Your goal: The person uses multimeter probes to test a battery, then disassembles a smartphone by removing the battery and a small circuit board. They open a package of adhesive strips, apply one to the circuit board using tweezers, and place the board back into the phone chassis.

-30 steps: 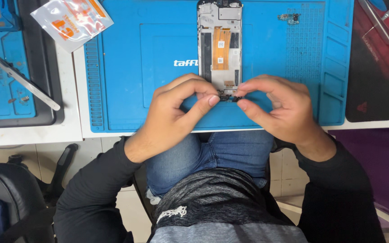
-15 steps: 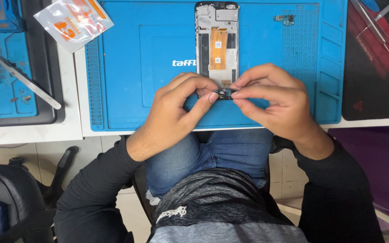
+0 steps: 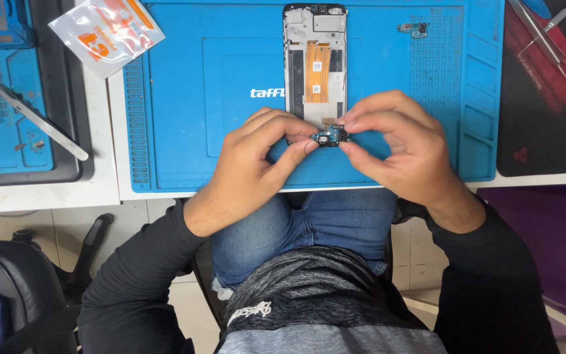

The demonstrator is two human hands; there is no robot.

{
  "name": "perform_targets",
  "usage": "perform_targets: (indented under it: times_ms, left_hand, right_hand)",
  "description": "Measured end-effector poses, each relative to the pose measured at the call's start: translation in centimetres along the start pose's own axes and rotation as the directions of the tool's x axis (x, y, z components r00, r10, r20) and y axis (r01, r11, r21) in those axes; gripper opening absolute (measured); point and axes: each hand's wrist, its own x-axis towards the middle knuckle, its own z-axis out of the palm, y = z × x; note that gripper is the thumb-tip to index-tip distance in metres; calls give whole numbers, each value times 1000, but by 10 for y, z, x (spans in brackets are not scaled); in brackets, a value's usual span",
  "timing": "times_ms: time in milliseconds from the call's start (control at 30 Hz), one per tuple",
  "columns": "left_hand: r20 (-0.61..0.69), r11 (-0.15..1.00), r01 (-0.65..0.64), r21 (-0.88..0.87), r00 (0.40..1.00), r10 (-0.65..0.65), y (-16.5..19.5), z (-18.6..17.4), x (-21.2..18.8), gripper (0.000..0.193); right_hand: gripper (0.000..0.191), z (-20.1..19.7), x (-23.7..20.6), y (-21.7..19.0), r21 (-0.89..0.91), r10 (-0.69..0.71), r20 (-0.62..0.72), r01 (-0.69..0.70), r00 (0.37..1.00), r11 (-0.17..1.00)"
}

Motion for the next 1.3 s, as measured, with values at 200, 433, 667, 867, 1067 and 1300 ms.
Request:
perform_targets:
  times_ms: [200,433,667,867,1067,1300]
  left_hand:
    - [-2,998,-29,51,1000,29,-1,2,1,12]
    - [74,1000,-18,3,997,18,3,0,2,26]
    - [51,992,-112,50,993,109,-2,3,0,16]
    - [-6,945,-222,242,973,230,-3,-29,-36,31]
    - [-632,761,326,561,762,140,-11,-147,-157,10]
    - [-804,735,546,403,594,-1,-48,-183,-237,23]
  right_hand:
    - [38,-2,-5,5,349,223,115,-249,968,904]
    - [30,1,-11,10,413,320,120,-341,940,845]
    - [29,5,-6,3,286,259,128,-286,957,915]
    - [22,2,-6,1,145,317,-5,-313,948,939]
    - [28,-53,-2,15,145,361,-65,-349,930,926]
    - [36,-69,31,51,63,468,227,-493,854,868]
